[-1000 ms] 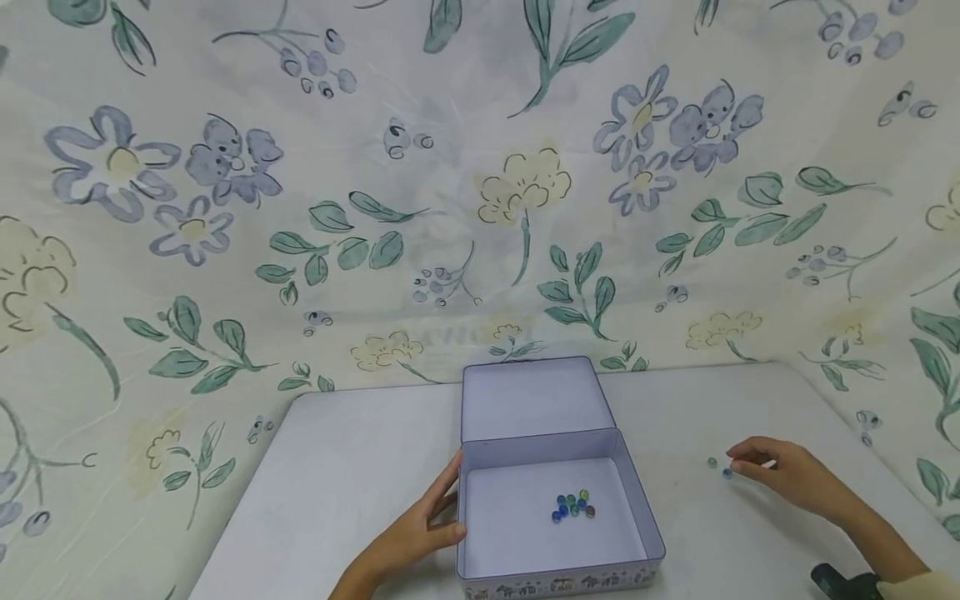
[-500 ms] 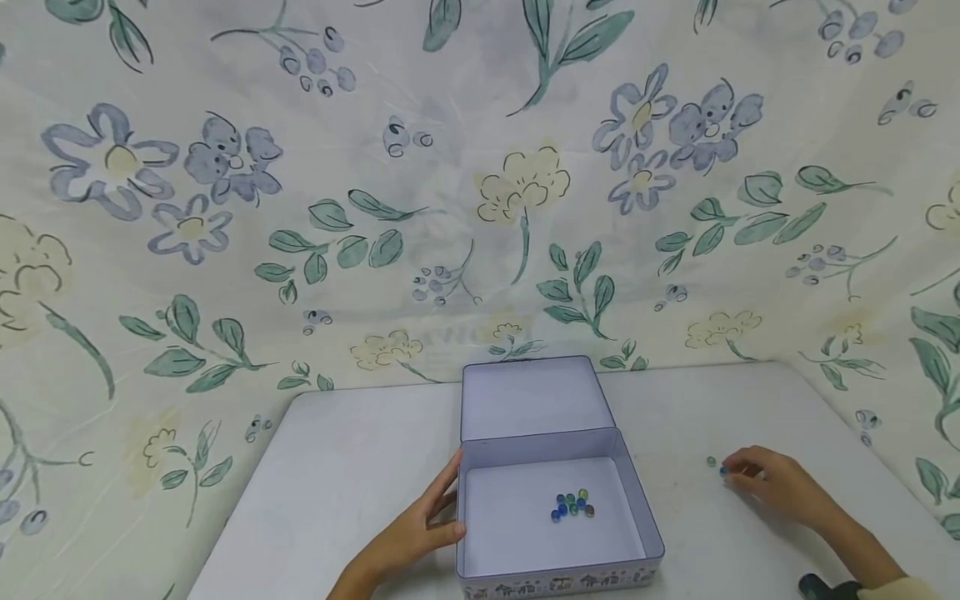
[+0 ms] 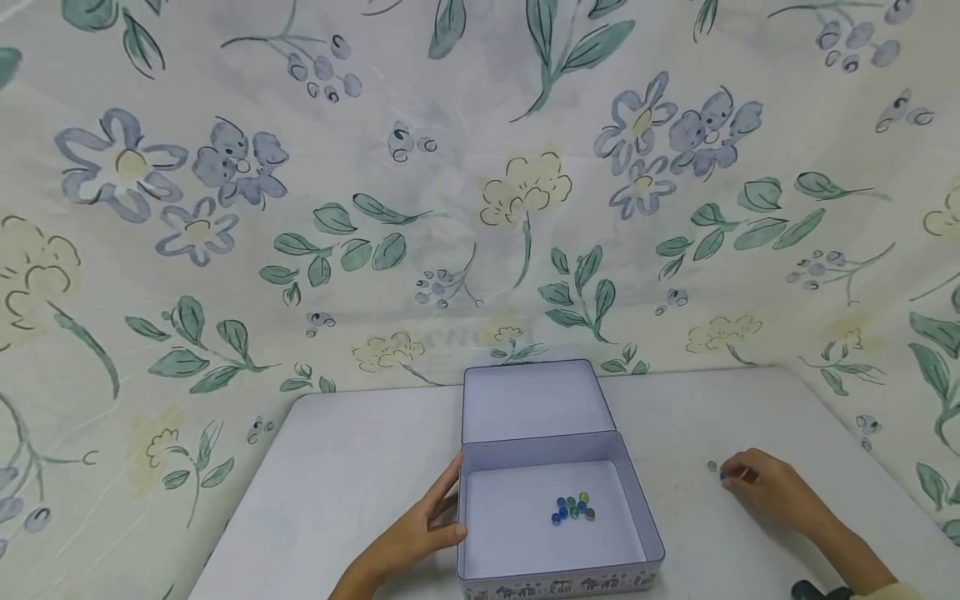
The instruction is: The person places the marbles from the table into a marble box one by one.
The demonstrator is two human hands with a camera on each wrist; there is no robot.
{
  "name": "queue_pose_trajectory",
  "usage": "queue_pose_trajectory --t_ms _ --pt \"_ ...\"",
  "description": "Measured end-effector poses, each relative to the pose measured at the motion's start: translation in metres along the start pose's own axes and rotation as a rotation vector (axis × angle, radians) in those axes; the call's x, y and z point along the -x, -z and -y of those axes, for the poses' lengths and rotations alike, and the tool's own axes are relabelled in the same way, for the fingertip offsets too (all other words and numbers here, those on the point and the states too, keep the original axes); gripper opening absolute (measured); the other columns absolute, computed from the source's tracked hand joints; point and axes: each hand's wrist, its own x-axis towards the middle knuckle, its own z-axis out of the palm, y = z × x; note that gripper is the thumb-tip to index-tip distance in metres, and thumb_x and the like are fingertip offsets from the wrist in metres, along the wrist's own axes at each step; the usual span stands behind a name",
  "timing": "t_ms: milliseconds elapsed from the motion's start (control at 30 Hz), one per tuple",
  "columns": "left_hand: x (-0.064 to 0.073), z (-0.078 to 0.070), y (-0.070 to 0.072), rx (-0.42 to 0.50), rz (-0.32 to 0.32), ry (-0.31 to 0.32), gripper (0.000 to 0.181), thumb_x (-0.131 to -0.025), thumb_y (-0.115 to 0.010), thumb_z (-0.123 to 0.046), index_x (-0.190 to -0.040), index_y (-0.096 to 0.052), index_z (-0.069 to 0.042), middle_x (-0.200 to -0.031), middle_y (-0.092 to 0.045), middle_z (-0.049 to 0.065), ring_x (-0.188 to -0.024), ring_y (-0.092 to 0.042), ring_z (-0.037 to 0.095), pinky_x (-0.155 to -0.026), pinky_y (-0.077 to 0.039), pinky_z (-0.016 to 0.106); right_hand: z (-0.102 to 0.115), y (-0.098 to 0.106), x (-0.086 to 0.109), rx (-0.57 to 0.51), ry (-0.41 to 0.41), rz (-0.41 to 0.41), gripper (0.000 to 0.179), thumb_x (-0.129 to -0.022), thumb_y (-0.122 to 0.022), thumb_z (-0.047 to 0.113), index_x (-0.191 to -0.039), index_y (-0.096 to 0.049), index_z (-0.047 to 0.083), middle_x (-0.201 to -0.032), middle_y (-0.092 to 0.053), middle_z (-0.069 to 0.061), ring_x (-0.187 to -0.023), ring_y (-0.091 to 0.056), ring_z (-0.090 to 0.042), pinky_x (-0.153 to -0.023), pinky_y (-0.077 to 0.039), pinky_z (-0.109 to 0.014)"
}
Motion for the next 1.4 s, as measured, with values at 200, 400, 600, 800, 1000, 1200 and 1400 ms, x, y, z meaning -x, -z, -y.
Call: queue_pose_trajectory --t_ms 200,400,600,800,1000,1200,1400 --pt "0.0 0.001 0.0 -0.002 0.007 0.001 0.089 -0.098 -0.062 -0.029 -0.162 0.0 -0.031 -0.168 0.005 0.017 -0.143 -0.016 0.065 -0.111 -0.036 0.068 -0.001 -0.002 -0.001 0.003 0.003 0.003 0.017 -0.082 -0.077 0.006 -0.098 -0.07 0.008 -0.09 -0.066 0.003 -0.075 -0.056 0.001 -0.066 -0.053 -0.018" --pt "-0.002 0.001 0.002 -0.013 0.01 0.01 0.09 -0.098 -0.062 -0.032 -0.162 0.001 -0.032 -0.168 0.004 0.019 -0.143 -0.016 0.065 -0.111 -0.036 0.067 0.0 0.001 -0.002 0.007 -0.02 0.007 0.016 -0.085 -0.075 0.009 -0.1 -0.071 0.007 -0.091 -0.069 0.002 -0.078 -0.059 -0.005 -0.067 -0.053 -0.021" --pt "-0.003 -0.002 0.002 -0.003 0.013 0.004 0.089 -0.098 -0.062 -0.03 -0.162 0.001 -0.032 -0.168 0.005 0.016 -0.143 -0.015 0.065 -0.111 -0.035 0.067 0.002 0.008 0.0 0.009 -0.042 0.009 0.016 -0.087 -0.074 0.011 -0.102 -0.072 0.008 -0.09 -0.072 0.003 -0.08 -0.063 -0.011 -0.068 -0.053 -0.022" --pt "-0.002 -0.004 0.003 -0.005 0.025 -0.006 0.09 -0.099 -0.061 -0.031 -0.162 0.002 -0.029 -0.168 0.005 0.021 -0.142 -0.014 0.066 -0.11 -0.035 0.069 0.007 0.017 0.001 -0.035 0.011 -0.016 0.014 -0.088 -0.074 0.01 -0.102 -0.073 0.011 -0.093 -0.074 0.002 -0.079 -0.063 -0.002 -0.067 -0.054 -0.02" --pt "-0.001 -0.005 0.002 0.011 0.016 0.004 0.089 -0.099 -0.061 -0.029 -0.162 0.002 -0.03 -0.168 0.006 0.018 -0.142 -0.014 0.066 -0.11 -0.035 0.069 0.034 0.03 -0.007 -0.106 0.11 -0.054 0.013 -0.091 -0.072 0.011 -0.104 -0.073 0.009 -0.094 -0.074 0.003 -0.082 -0.059 0.008 -0.067 -0.054 -0.02" --pt "-0.001 -0.004 0.003 0.011 0.012 0.005 0.088 -0.099 -0.062 -0.028 -0.162 0.0 -0.033 -0.168 0.005 0.017 -0.143 -0.014 0.065 -0.112 -0.033 0.069 0.064 0.035 -0.016 -0.178 0.196 -0.041 0.013 -0.093 -0.07 0.012 -0.106 -0.073 0.011 -0.096 -0.074 0.004 -0.084 -0.06 0.007 -0.068 -0.055 -0.019" --pt "-0.001 -0.003 0.002 0.017 0.019 0.001 0.089 -0.099 -0.061 -0.029 -0.162 0.002 -0.032 -0.168 0.006 0.018 -0.143 -0.013 0.065 -0.112 -0.032 0.07 0.089 0.032 -0.025 -0.194 0.288 -0.023 0.013 -0.093 -0.071 0.013 -0.106 -0.072 0.015 -0.097 -0.074 0.006 -0.087 -0.06 0.005 -0.069 -0.054 -0.02"
